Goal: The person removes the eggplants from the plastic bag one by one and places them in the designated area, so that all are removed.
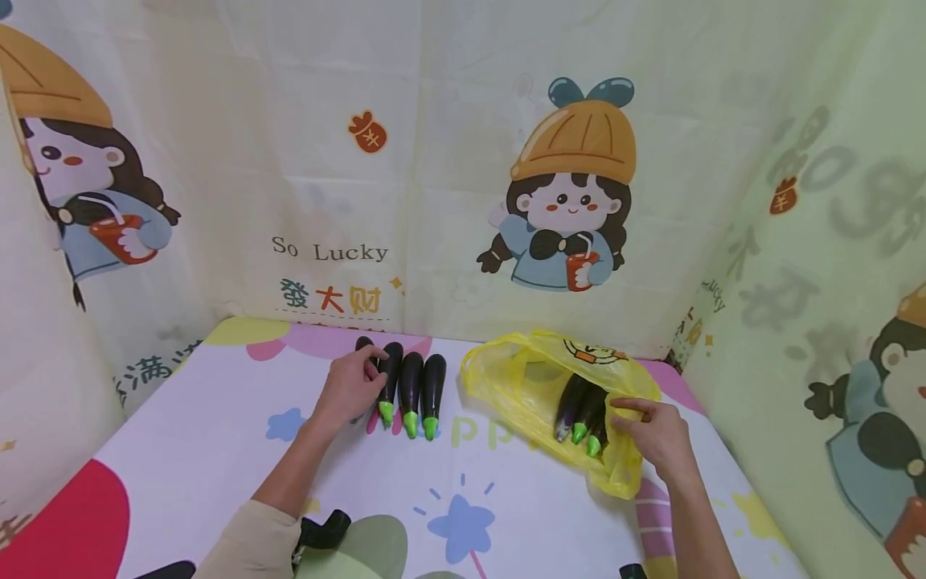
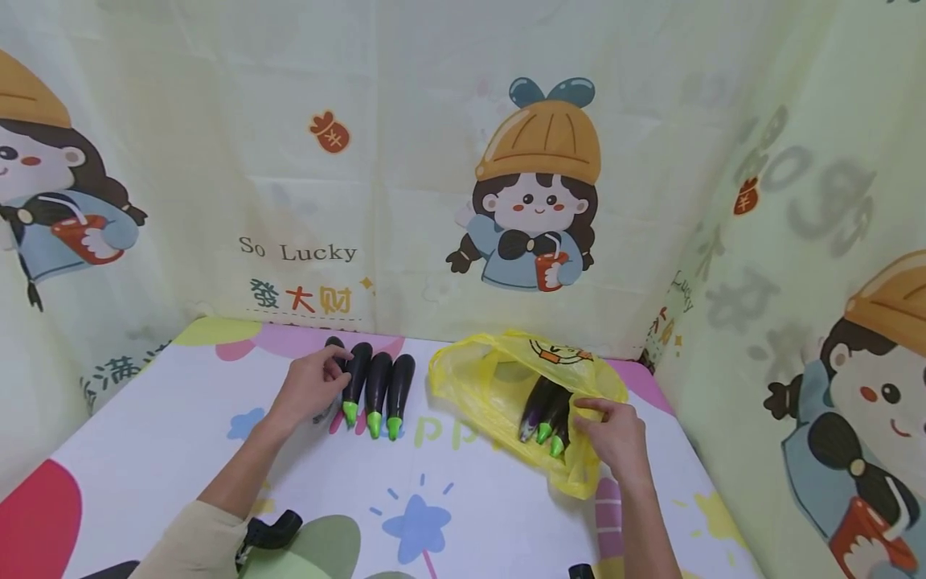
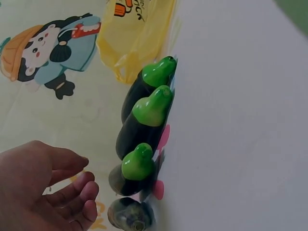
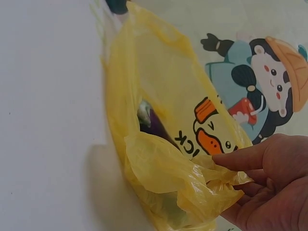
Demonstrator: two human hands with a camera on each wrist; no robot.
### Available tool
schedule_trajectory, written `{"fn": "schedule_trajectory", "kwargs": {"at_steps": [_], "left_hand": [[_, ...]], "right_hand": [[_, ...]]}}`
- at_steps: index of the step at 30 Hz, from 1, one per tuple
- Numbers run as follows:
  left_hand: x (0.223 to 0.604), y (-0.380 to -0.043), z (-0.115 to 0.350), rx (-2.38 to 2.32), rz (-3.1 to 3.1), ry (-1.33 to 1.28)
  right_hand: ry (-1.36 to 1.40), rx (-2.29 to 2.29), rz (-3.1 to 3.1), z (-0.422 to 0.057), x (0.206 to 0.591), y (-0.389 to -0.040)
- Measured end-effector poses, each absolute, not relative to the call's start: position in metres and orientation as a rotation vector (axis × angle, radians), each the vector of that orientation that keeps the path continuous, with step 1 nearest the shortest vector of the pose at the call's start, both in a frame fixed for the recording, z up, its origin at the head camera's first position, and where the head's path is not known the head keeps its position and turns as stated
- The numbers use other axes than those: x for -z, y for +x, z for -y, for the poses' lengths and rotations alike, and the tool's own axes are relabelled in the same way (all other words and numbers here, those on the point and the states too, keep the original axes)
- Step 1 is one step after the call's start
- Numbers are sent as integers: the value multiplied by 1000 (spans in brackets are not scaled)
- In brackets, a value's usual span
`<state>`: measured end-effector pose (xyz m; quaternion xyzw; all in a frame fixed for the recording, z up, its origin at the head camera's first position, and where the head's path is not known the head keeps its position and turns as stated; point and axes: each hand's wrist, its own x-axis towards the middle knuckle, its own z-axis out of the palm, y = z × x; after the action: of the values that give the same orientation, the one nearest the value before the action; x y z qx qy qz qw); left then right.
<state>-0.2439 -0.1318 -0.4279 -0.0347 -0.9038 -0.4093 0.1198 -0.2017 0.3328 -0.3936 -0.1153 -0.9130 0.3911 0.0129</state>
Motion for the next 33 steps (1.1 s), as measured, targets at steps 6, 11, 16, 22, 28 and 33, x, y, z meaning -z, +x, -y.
{"fn": "schedule_trajectory", "kwargs": {"at_steps": [6,11,16,22,28,33], "left_hand": [[426,-241,124,1179,2650,-133],[422,-240,120,1212,2676,-192],[420,-238,110,1238,2711,-276],[421,-239,94,1256,2732,-306],[420,-243,77,1262,2740,-381],[415,-245,59,1251,2729,-493]], "right_hand": [[-373,-1225,2848,-333,393,-202],[-354,-1224,2840,-333,395,-202],[-341,-1212,2837,-333,395,-202],[-340,-1224,2836,-332,394,-202],[-342,-1227,2832,-333,392,-202],[-350,-1236,2831,-333,392,-201]]}}
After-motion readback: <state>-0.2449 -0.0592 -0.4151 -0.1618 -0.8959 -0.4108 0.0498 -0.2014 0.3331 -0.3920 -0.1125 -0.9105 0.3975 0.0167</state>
